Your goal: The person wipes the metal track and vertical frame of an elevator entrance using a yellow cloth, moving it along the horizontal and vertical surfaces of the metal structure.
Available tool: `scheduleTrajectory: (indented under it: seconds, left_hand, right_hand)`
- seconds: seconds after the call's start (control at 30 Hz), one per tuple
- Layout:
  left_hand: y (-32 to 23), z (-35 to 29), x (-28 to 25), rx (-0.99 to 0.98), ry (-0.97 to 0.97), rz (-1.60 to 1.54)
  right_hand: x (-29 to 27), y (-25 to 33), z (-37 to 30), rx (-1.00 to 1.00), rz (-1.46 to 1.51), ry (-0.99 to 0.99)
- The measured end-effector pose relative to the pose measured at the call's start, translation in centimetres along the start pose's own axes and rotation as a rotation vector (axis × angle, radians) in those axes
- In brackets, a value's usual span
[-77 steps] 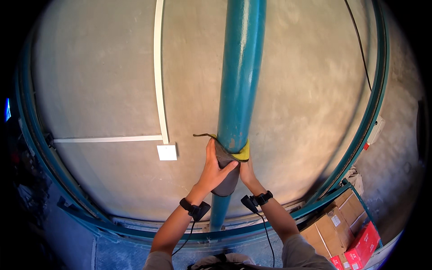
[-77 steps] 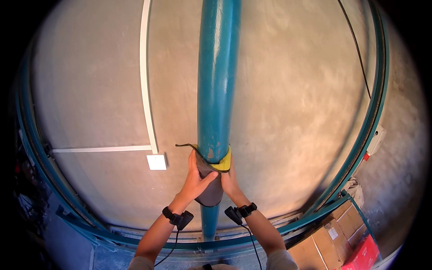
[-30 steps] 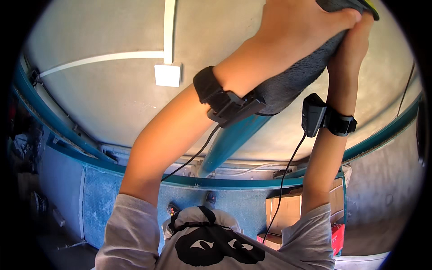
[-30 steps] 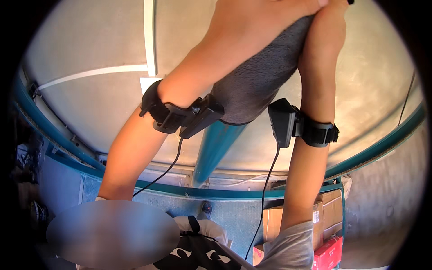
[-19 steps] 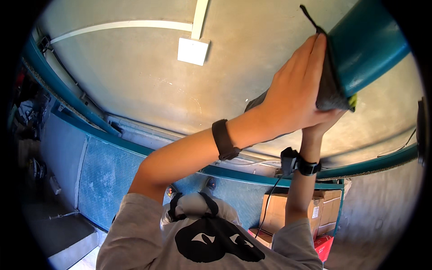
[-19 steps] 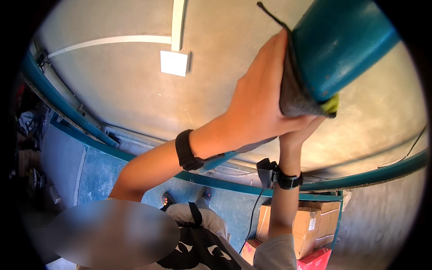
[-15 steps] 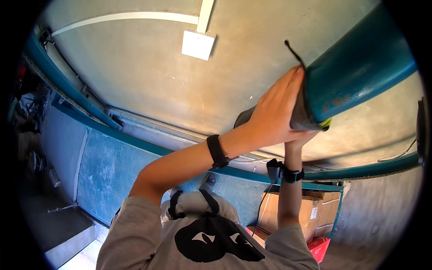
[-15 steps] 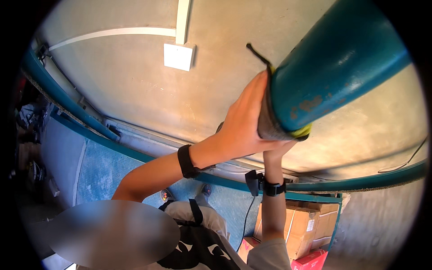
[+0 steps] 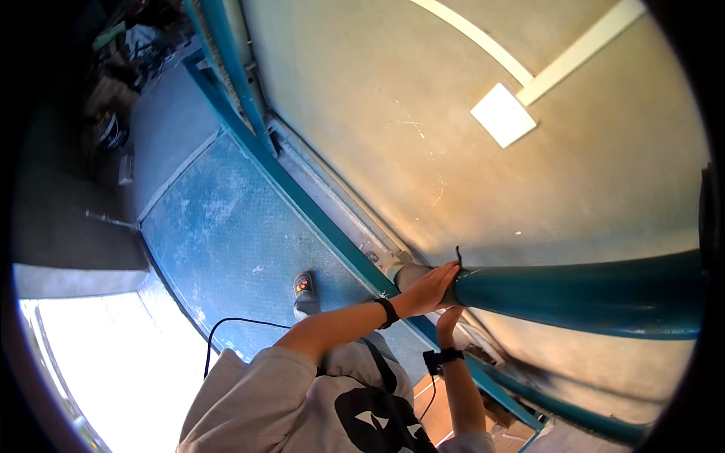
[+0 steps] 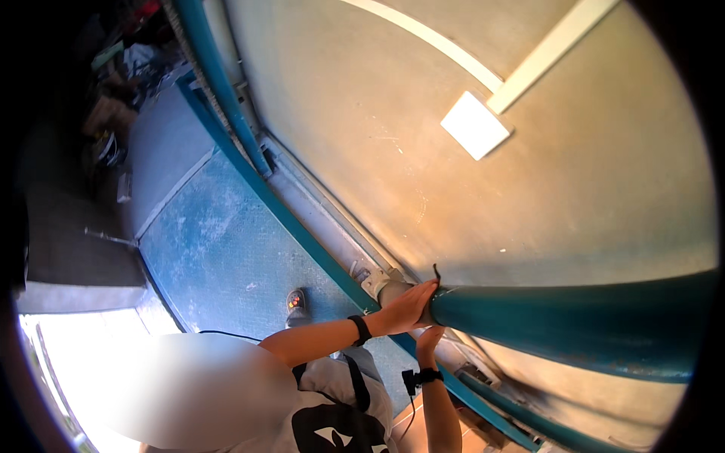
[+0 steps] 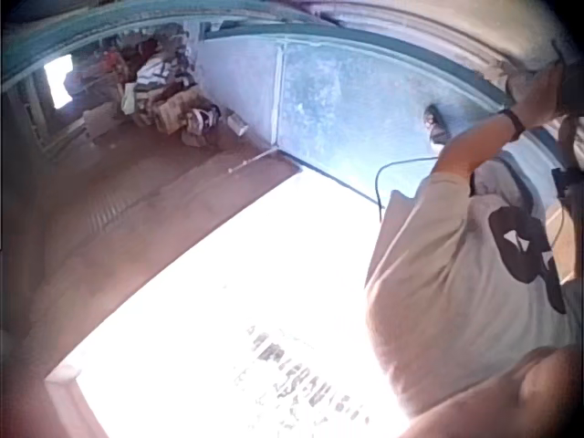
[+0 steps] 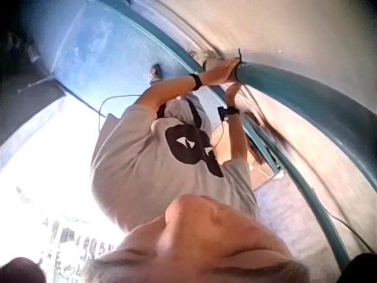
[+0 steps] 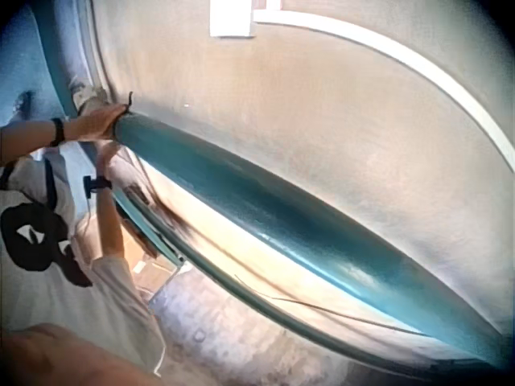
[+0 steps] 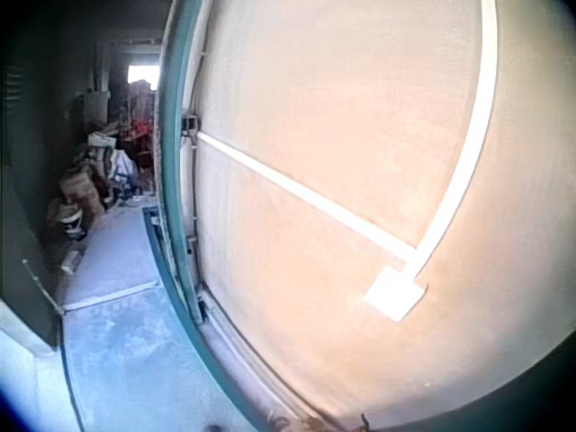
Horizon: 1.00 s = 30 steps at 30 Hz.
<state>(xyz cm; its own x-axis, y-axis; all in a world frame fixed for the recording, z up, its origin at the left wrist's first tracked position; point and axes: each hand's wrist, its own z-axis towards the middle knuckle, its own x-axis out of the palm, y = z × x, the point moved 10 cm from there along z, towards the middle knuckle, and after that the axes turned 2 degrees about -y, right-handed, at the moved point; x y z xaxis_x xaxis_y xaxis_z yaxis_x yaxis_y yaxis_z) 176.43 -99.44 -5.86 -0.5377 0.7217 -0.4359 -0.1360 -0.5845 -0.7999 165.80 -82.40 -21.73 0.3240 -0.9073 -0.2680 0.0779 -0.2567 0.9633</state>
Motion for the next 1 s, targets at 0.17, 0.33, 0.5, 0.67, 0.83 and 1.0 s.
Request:
scheduleTrajectory:
  seconds: [0.17, 0.33, 0.5, 0.67, 0.83, 1.0]
  left_hand:
    - [7.3, -8.0, 3.7, -0.416, 0.497, 0.221]
    - [9.6, -11.9, 1.7, -0.559, 0.426, 0.151]
    - [9.2, -14.0, -2.9, -0.661, 0.263, -0.041]
    - [7.5, -14.2, -10.4, -0.676, 0.021, -0.106]
    - [7.5, -17.0, -19.3, -0.779, -0.058, -0.115]
    - [12.4, -22.9, -27.4, -0.852, -0.093, -0.021]
  right_hand:
    - [2.6, 1.0, -3.3, -0.224, -0.619, 0.676]
    - [4.2, 4.8, -5.7, -0.025, -0.443, 0.733]
    - [11.4, 12.5, -9.7, -0.237, -0.356, 0.86]
    - [17.2, 15.6, -10.9, -0.36, -0.385, 0.884]
    - [22.0, 16.2, -11.0, -0.304, -0.336, 0.838]
    - [26.5, 15.3, -10.5, -0.447, -0.49, 0.737]
